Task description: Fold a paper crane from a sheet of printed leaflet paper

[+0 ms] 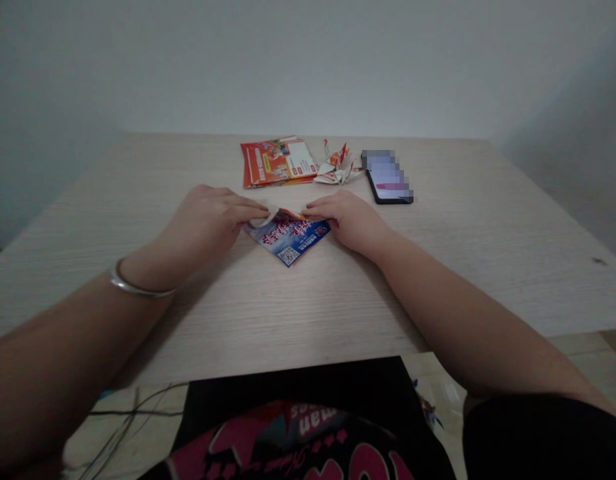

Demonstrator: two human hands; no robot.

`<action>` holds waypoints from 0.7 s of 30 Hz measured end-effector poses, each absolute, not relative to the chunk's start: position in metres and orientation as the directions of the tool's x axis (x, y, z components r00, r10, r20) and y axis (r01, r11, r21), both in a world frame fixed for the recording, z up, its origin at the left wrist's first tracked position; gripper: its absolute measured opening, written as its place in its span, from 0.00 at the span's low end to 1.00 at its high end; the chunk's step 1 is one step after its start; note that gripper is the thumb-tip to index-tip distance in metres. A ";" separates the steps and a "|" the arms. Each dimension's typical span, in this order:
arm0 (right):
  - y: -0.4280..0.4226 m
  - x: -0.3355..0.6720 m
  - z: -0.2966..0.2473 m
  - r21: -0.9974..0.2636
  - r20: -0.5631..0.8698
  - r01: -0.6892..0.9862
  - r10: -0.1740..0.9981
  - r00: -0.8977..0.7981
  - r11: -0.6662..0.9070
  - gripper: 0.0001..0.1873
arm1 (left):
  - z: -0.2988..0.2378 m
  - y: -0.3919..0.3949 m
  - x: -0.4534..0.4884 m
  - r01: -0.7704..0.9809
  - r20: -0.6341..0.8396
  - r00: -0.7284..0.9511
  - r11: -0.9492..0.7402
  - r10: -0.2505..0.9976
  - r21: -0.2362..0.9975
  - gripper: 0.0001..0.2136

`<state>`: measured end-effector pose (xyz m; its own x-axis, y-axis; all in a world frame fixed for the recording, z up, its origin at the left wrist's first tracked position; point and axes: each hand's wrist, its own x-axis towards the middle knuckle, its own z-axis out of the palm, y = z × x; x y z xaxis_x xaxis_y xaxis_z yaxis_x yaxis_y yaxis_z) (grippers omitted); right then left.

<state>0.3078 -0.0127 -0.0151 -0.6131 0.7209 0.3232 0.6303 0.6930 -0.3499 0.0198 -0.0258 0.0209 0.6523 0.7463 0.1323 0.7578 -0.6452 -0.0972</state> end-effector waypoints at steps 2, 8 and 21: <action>-0.018 0.302 -0.011 -0.304 0.294 0.643 0.712 -0.638 0.703 0.27 | 0.023 -0.032 0.026 0.759 0.108 0.651 -0.640 0.752 -0.122 0.23; -0.022 0.295 -0.010 -0.214 0.228 0.631 0.666 -0.710 0.746 0.30 | 0.017 -0.028 0.026 0.679 0.084 0.734 -0.732 0.674 -0.064 0.20; -0.017 0.293 -0.018 -0.314 0.093 0.607 0.660 -0.745 0.730 0.38 | 0.020 -0.034 0.035 0.672 0.074 0.740 -0.732 0.668 -0.109 0.20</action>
